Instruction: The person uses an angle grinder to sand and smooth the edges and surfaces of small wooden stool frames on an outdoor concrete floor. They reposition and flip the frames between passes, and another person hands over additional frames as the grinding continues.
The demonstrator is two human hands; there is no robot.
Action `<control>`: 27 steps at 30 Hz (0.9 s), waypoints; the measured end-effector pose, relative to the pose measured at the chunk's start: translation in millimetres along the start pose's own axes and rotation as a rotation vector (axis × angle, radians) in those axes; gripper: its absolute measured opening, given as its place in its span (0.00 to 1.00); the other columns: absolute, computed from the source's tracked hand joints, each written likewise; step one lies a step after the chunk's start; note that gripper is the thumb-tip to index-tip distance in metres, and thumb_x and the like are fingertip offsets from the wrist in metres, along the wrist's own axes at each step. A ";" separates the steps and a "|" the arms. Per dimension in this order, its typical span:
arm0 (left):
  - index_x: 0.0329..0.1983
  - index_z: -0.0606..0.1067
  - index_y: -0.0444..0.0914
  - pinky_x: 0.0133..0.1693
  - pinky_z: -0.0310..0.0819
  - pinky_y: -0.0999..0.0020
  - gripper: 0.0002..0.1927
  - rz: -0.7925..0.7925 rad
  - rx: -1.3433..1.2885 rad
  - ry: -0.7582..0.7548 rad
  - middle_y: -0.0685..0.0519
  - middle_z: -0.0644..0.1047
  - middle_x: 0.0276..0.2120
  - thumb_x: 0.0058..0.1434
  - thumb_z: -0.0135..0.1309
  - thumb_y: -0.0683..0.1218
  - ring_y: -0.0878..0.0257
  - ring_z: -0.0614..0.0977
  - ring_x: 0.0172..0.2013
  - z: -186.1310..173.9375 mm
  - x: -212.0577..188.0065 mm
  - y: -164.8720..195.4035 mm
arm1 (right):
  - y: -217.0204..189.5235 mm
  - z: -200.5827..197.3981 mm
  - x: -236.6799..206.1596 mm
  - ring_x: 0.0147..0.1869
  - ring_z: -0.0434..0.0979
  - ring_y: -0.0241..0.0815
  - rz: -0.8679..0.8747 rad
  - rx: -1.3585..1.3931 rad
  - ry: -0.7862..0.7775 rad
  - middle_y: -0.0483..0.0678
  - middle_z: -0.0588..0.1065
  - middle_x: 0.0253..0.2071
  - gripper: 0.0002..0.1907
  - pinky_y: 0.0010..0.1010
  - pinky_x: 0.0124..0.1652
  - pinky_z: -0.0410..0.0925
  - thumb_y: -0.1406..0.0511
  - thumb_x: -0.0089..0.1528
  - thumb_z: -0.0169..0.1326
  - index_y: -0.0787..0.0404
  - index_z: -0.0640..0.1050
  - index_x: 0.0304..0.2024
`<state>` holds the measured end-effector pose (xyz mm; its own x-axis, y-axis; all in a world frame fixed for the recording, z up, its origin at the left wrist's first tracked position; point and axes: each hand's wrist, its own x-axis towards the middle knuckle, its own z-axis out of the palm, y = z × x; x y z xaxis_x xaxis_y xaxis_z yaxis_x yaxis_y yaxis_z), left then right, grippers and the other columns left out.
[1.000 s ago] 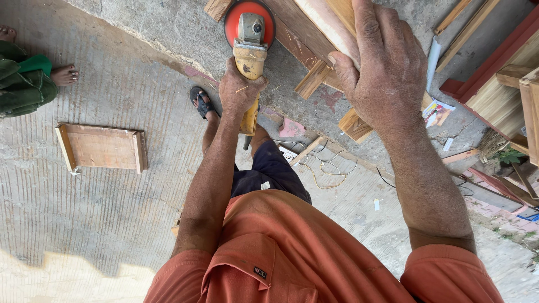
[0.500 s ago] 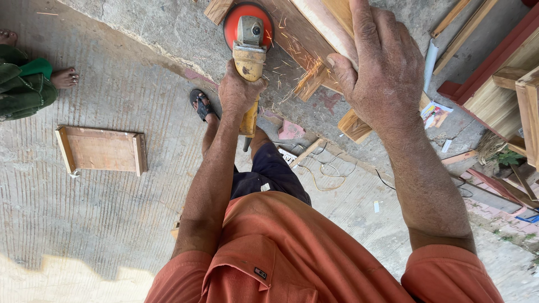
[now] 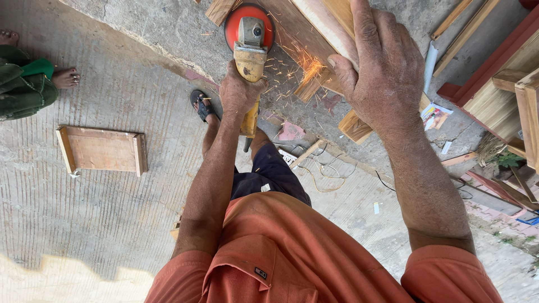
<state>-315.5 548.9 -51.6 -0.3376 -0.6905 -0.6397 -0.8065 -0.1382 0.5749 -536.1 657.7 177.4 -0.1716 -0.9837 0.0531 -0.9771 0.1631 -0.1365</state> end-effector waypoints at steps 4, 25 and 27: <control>0.60 0.68 0.38 0.49 0.79 0.54 0.43 0.049 0.005 0.039 0.45 0.83 0.42 0.43 0.72 0.56 0.51 0.86 0.43 0.9 0.1 -0.5 | 1.2 2.0 0.2 0.61 0.75 0.49 0.004 -0.023 -0.009 0.56 0.69 0.59 0.44 0.43 0.58 0.73 0.57 0.68 0.69 0.63 0.58 0.76; 0.57 0.68 0.33 0.46 0.79 0.51 0.40 0.119 -0.014 -0.022 0.40 0.83 0.41 0.45 0.68 0.55 0.43 0.85 0.44 -58.7 -105.6 -51.3 | 19.0 6.8 20.1 0.58 0.76 0.51 0.146 -0.085 -0.056 0.56 0.73 0.54 0.51 0.45 0.56 0.73 0.53 0.63 0.73 0.62 0.60 0.78; 0.56 0.69 0.33 0.46 0.79 0.50 0.39 0.037 0.037 -0.037 0.39 0.83 0.40 0.46 0.69 0.57 0.43 0.85 0.44 -69.9 -117.6 -55.5 | 25.5 -8.3 37.9 0.58 0.75 0.54 0.186 -0.072 -0.128 0.59 0.73 0.58 0.50 0.50 0.54 0.71 0.52 0.60 0.73 0.63 0.62 0.75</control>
<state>-197.0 588.2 27.4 -0.3850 -0.6680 -0.6368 -0.8101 -0.0861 0.5800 -568.6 625.3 184.1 -0.3368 -0.9370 -0.0929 -0.9374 0.3430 -0.0609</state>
